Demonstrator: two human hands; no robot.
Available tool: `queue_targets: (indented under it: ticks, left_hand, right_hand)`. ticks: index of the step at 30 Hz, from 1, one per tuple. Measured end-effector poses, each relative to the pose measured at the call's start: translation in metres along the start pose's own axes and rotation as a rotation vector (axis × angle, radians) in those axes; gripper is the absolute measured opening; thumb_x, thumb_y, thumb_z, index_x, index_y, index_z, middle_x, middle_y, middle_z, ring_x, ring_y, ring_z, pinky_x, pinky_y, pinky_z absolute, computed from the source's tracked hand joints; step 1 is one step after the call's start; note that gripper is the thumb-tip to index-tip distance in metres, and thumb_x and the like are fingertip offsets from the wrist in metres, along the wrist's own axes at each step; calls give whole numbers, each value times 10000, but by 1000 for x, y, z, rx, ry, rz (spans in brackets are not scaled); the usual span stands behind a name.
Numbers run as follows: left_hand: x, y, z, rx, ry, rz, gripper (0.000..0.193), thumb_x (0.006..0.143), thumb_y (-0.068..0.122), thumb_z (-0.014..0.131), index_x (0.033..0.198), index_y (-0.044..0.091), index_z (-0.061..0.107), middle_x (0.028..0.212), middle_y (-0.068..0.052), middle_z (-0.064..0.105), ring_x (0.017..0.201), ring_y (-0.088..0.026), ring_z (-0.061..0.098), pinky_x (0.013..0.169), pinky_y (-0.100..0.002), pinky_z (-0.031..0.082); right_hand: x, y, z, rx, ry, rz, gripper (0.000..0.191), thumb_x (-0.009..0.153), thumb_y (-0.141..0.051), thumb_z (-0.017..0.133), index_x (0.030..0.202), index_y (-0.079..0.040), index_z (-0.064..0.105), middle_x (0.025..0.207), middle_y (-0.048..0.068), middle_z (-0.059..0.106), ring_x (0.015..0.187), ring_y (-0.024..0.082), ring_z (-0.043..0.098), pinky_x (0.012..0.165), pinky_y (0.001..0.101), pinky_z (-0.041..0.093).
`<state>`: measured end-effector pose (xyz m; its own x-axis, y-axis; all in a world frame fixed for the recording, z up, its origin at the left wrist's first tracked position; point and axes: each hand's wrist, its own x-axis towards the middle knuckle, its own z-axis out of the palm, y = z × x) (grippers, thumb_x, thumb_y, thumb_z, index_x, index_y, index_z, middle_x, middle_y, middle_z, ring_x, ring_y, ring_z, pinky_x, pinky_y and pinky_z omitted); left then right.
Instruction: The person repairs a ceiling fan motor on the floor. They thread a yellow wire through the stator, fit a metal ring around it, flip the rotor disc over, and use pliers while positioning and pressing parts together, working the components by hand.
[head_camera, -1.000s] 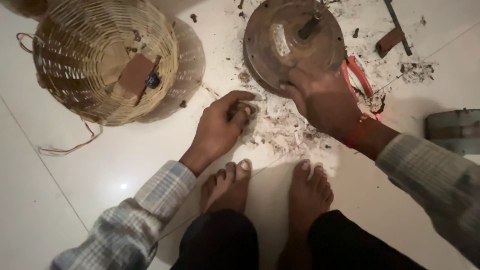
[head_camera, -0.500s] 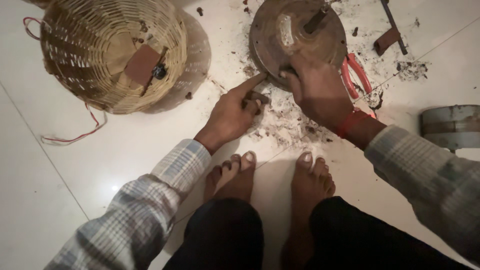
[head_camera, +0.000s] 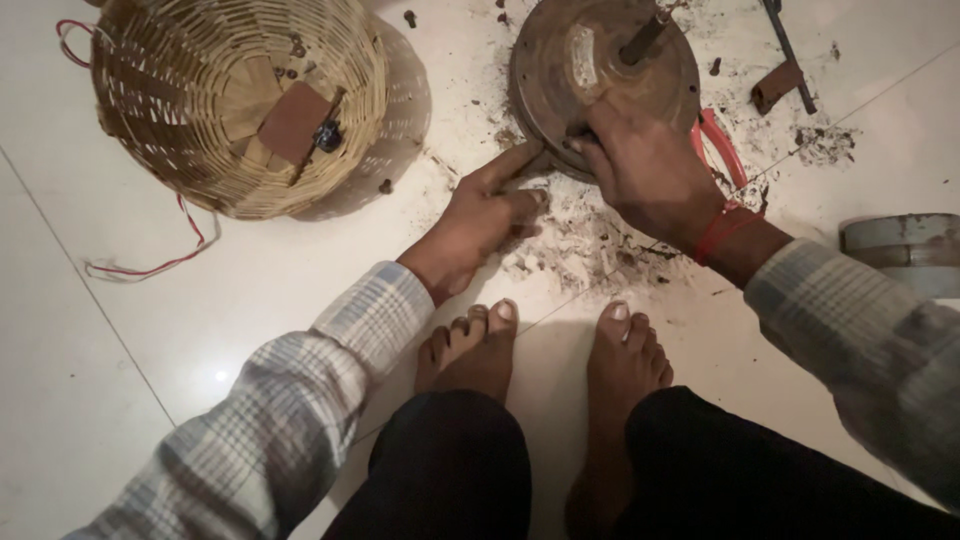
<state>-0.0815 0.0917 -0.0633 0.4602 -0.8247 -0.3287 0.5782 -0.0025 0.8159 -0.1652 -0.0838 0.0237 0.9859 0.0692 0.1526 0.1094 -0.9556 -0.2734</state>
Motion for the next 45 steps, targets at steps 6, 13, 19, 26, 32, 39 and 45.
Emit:
queue_targets:
  ticks: [6,13,19,26,32,39,45]
  left_hand:
    - [2,16,-3,-111,-40,-94,648,960,130,529,1571,98,315,1602,-57,433,1424,-255,469,1144,-417,457]
    - [11,25,-10,-255,-3,-194,558,1011,267,389,1540,97,338,1509,-137,525,1288,-275,582,1104,-433,483]
    - [19,27,-15,-289,-45,-188,536,1030,311,444,1472,13,393,1359,-165,601,1138,-254,606,1056,-467,525]
    - [7,-2,16,-361,-27,-136,641,940,178,478,1560,107,331,1551,-106,477,1273,-266,546,1071,-433,500]
    - [-4,-14,27,-336,-53,-61,758,888,73,473,1605,152,240,1660,-71,337,1427,-272,455,1135,-419,428]
    - [8,-8,21,-359,81,-152,651,963,307,446,1587,148,350,1543,-89,494,1374,-259,504,1118,-435,434]
    - [22,9,7,-353,23,-243,535,989,385,475,1420,78,554,1447,-89,615,1277,-241,550,1084,-435,454]
  right_hand:
    - [3,-6,-5,21,5,33,211,1054,-106,587,1219,21,554,1146,246,624,949,472,636,761,548,498]
    - [8,-14,-11,26,48,-46,193,1064,-79,598,1219,22,543,1160,258,592,1018,476,613,819,540,488]
    - [6,-14,-12,39,59,-49,260,1039,-70,606,1260,44,527,1180,268,593,1034,493,603,829,546,479]
    - [-2,-7,-10,73,57,34,184,1052,-85,580,1214,1,571,1124,240,633,1001,466,632,831,537,499]
    - [-9,-3,-8,19,78,9,217,1051,-94,598,1215,34,535,1135,262,612,1012,484,609,830,545,475]
    - [-10,-9,-8,17,74,26,206,1038,-112,626,1184,16,559,1126,251,613,1009,470,620,842,538,481]
    - [-5,-17,-10,22,38,74,191,1024,-139,657,1157,-4,636,1119,201,652,970,428,665,831,515,515]
